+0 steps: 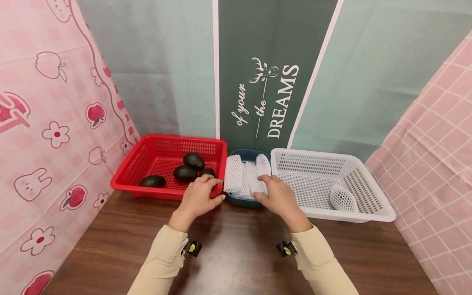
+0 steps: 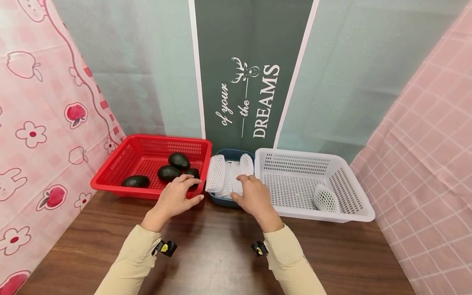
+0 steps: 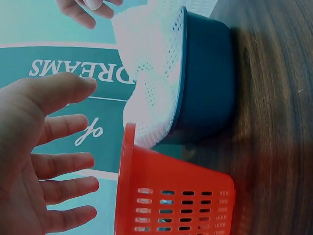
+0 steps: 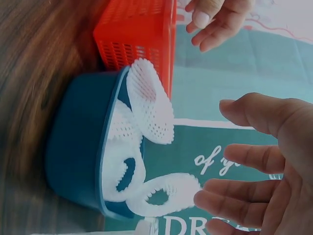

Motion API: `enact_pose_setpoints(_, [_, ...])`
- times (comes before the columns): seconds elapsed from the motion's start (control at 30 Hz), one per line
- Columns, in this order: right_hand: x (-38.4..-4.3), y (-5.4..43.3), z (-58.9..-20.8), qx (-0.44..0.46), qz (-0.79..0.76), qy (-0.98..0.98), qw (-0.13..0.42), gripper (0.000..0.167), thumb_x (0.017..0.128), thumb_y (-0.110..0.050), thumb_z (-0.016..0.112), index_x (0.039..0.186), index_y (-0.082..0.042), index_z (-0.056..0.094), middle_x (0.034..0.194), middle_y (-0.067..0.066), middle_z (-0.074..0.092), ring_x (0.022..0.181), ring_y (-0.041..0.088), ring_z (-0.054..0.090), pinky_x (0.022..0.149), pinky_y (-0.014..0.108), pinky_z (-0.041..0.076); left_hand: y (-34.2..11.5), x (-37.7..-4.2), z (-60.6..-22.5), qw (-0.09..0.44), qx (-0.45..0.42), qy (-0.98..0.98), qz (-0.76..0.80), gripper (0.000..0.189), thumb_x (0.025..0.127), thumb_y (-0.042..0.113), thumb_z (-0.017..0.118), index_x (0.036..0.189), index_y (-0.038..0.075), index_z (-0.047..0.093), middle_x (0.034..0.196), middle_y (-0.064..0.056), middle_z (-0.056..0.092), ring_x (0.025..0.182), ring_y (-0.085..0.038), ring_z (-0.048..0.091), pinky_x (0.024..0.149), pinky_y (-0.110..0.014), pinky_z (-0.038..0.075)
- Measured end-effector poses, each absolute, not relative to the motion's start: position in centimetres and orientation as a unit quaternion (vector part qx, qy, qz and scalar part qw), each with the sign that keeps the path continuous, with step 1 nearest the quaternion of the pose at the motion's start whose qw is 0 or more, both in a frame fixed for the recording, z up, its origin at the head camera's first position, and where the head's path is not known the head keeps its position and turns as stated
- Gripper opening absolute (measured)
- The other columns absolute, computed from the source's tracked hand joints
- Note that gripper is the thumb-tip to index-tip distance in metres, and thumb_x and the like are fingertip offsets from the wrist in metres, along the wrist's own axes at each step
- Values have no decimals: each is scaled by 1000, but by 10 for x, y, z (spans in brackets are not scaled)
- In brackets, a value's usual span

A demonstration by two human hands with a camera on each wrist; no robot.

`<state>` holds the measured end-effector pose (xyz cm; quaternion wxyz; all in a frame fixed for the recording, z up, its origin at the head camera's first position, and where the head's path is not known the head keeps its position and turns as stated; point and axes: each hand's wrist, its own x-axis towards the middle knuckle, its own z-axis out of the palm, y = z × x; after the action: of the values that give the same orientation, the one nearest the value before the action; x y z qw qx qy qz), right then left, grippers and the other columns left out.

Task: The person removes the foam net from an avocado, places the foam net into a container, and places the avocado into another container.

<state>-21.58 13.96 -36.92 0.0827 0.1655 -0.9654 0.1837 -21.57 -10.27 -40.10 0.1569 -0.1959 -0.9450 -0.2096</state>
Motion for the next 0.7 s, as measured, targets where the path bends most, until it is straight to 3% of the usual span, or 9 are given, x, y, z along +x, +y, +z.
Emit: enact_pose_setpoints(0.7, [-217,183,-371,142,185,-968,97,50,77,-29,72,117,-2,60,113,20,59,100,39,56,77,51,45,-76,-219,-403,144,-236,-942,-191,41,75,33,73,110,12,66,109,-10,58,96,-27,55,75,-43,46])
